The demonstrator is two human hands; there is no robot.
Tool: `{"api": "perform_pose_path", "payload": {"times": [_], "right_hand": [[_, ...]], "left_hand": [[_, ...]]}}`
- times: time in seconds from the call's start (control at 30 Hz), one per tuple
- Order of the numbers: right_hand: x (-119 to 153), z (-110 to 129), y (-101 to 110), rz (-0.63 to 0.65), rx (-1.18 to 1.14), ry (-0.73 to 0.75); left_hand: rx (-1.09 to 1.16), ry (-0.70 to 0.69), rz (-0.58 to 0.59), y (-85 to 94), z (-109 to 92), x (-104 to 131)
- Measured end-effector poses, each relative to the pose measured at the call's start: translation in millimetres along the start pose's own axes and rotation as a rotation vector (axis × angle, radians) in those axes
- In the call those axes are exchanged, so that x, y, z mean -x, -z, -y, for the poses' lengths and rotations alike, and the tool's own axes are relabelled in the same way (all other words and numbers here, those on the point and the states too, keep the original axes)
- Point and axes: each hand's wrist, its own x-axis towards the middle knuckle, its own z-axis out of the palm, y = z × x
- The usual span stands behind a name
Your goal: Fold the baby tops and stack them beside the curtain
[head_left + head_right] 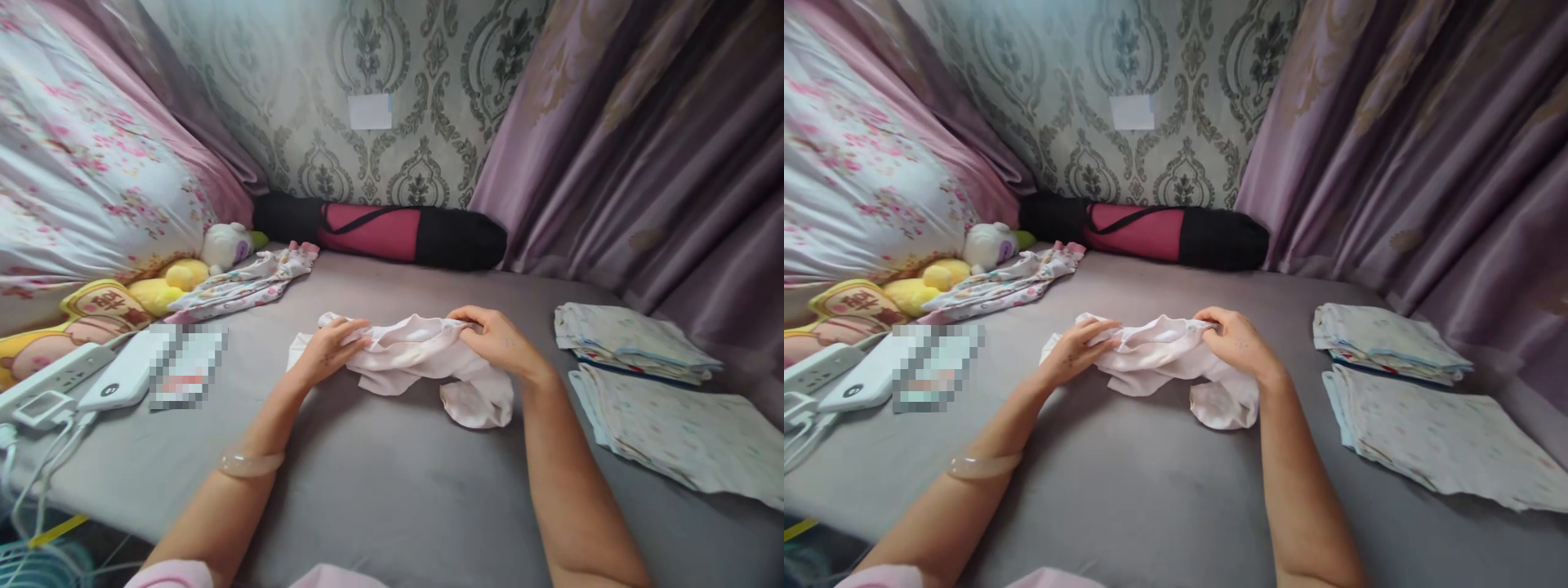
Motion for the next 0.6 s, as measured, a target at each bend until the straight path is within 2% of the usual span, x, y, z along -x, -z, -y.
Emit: {"api": "perform_pose_path", "payload": {"times": [0.17, 0.23, 0.33, 0.47, 0.6], "right_hand": [[-3, -7, -3, -0.009, 0.057, -0.017], [-3, -6, -3, 0.005, 0.075, -0.019], [-3, -3, -4, 0.014, 0.093, -0.013], [-1, 0, -3, 0.028, 0.092, -0.001], [-1, -1, -2, 0.052, 0.059, -0.047]], "left_hand": [[-0.233, -0.166, -0.138, -7.6, 3, 2], [-0.284, -0.208, -0.144, -11.0, -3, 2], [-0.231, -0.254, -0.101, -18.7, -14, 3], [-0.155, -0.208, -0.046, -29.2, -14, 3], [-0.107, -0.146, -0.027, -30.9, -7, 2]]}}
